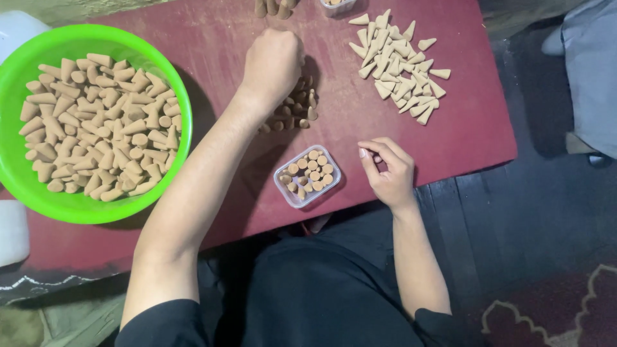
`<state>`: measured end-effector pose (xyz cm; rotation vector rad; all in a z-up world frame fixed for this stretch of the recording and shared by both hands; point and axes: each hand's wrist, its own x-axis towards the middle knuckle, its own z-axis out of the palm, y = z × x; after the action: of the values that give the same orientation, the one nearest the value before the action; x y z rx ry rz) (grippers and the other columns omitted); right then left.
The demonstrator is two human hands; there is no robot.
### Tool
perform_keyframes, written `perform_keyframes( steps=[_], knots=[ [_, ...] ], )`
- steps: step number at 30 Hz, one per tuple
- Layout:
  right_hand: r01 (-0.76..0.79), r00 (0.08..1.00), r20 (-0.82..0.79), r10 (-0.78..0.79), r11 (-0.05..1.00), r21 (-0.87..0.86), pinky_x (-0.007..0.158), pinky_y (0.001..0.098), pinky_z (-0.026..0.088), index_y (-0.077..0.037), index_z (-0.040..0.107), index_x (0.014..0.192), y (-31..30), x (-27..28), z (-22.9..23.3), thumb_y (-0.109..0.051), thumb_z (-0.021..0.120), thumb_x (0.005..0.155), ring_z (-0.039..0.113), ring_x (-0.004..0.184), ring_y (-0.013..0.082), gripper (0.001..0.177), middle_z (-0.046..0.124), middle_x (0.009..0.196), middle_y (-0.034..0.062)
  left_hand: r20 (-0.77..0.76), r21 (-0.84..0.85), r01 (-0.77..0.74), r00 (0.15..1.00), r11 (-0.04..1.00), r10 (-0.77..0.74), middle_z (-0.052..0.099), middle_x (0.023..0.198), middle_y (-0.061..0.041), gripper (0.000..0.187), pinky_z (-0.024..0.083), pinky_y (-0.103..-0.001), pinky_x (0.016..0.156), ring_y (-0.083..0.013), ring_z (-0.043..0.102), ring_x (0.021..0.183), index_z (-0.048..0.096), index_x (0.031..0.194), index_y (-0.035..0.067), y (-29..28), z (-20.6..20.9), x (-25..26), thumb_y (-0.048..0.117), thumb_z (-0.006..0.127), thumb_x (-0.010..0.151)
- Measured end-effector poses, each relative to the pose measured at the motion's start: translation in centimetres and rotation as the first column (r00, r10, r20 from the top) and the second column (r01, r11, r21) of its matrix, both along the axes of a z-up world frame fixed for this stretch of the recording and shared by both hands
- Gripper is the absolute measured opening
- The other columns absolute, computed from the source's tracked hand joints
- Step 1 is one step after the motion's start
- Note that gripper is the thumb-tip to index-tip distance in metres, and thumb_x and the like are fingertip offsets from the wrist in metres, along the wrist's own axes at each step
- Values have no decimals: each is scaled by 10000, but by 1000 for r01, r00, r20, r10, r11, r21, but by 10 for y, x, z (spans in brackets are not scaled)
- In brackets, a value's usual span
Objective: Sorting and packing incense cones into a small plastic container on a red table.
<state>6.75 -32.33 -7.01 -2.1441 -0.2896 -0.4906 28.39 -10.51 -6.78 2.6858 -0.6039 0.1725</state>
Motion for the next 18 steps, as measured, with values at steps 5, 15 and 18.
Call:
perform_keyframes(
  steps=[5,15,18],
  knots=[
    [0,1000,-15,0,1000,2,672,243,487,-9,747,1041,-1,-2,-1,4,667,1018,626,783,153,85,694,964,106,65,-61,58,996,996,-54,590,668,-186,168,488,-524,484,-423,583,667,619,670,-19,6,-3,-10,-177,589,718],
    [-69,994,99,46,966,249,633,355,590,121,706,1133,8,-13,7,56,723,952,723,766,278,192,740,936,223,102,-643,294,948,707,-302,746,958,-182,66,577,-492,785,-421,710,904,749,998,10,23,88,-153,8,734,934],
    [-191,982,76,175,896,400,706,362,639,153,612,1245,35,-18,19,9,734,943,745,865,296,356,679,1102,264,48,-716,253,947,650,-316,758,957,-156,80,584,-474,787,-401,724,900,761,1017,37,29,80,-174,31,730,944]
  ],
)
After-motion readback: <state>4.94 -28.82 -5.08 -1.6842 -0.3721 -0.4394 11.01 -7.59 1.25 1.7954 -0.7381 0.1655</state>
